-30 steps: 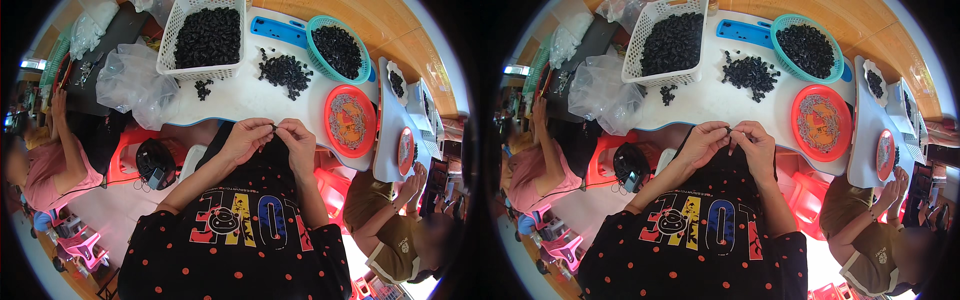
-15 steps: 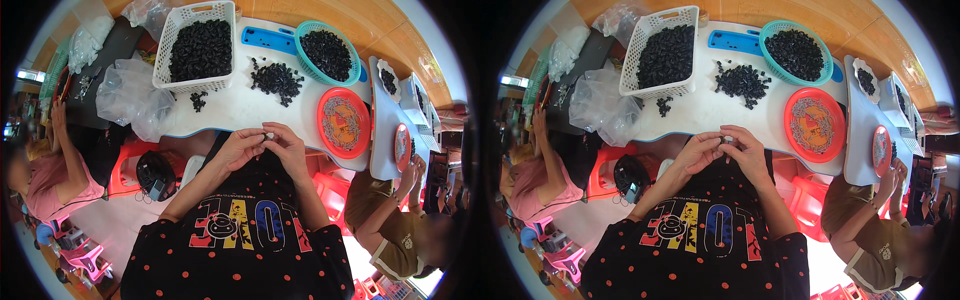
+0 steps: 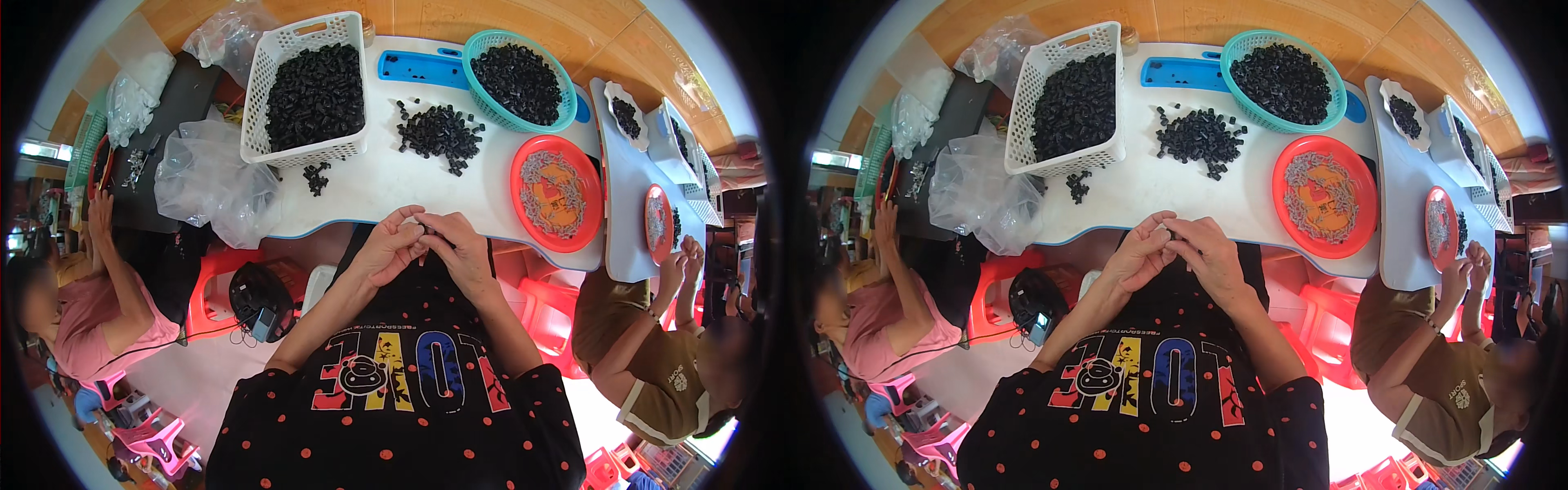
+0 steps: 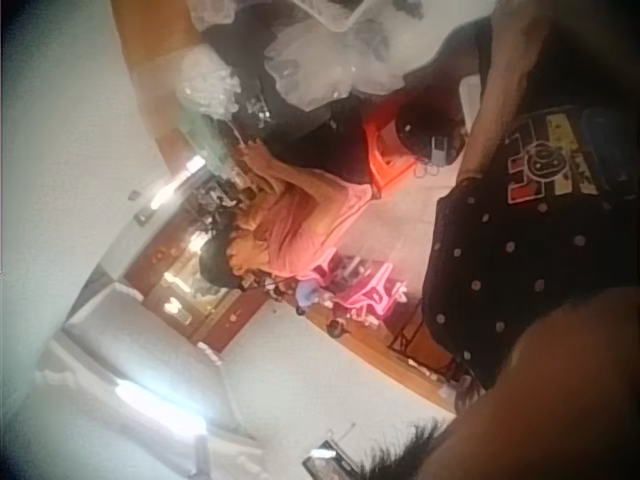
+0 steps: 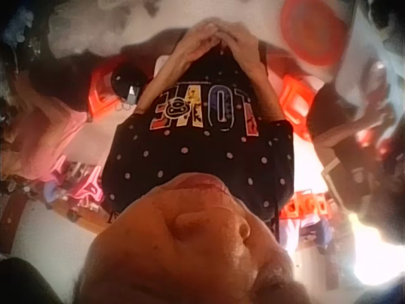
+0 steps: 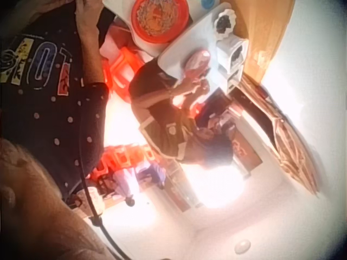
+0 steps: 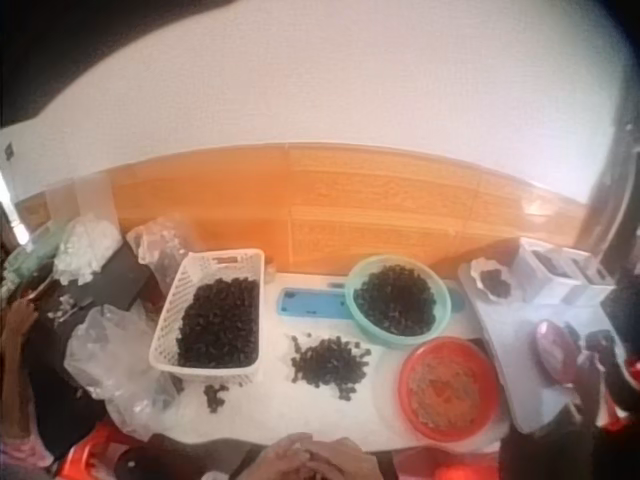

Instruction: The recorder is assembling small black objects by inserting a white material into them.

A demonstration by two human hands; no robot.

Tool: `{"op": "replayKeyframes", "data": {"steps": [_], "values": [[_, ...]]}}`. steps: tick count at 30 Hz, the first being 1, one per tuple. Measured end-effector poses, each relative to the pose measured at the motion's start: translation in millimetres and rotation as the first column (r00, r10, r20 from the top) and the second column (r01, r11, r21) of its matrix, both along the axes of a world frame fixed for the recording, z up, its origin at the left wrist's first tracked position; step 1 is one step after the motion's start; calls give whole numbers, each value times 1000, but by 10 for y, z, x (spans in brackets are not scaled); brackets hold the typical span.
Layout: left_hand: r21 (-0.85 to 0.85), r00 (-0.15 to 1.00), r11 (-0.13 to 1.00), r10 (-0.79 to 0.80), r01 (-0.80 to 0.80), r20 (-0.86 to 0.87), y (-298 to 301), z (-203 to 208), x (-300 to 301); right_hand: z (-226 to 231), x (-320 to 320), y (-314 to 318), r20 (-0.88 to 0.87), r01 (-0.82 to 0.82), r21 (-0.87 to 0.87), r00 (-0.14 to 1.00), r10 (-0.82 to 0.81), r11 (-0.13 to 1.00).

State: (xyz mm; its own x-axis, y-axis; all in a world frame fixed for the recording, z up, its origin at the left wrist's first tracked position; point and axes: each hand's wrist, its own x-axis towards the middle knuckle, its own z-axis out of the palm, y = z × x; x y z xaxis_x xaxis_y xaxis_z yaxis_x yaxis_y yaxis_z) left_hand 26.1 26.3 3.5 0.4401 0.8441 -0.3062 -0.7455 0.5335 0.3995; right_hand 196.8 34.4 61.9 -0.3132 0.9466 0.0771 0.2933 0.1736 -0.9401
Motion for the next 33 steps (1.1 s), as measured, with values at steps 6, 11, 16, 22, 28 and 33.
{"op": "replayKeyframes", "data": {"steps": [6, 11, 16, 22, 28, 33], "values": [[-45, 998, 999, -18, 20, 52, -30, -59, 14, -142, -1, -45, -28, 26, 29, 999, -26, 999], [-106, 1000, 994, -5, 8, 29, -55, -115, 85, -247, -49, -61, -98, 96, 14, 991, -94, 995], [-169, 998, 985, -3, 14, 65, 12, -27, 85, -227, -4, 16, -149, 66, -207, 984, -98, 976], [206, 907, 941, 320, -269, -273, 201, 431, -358, -412, 293, 492, 41, 340, 43, 939, -341, 940], [741, 147, 670, 738, -41, -659, 976, 1052, -1028, -671, 306, 796, 389, 216, 561, 784, -484, 799], [800, -34, 539, 834, 264, -550, 841, 927, -718, -697, 290, 805, 396, 236, 505, 792, -465, 830]]}}
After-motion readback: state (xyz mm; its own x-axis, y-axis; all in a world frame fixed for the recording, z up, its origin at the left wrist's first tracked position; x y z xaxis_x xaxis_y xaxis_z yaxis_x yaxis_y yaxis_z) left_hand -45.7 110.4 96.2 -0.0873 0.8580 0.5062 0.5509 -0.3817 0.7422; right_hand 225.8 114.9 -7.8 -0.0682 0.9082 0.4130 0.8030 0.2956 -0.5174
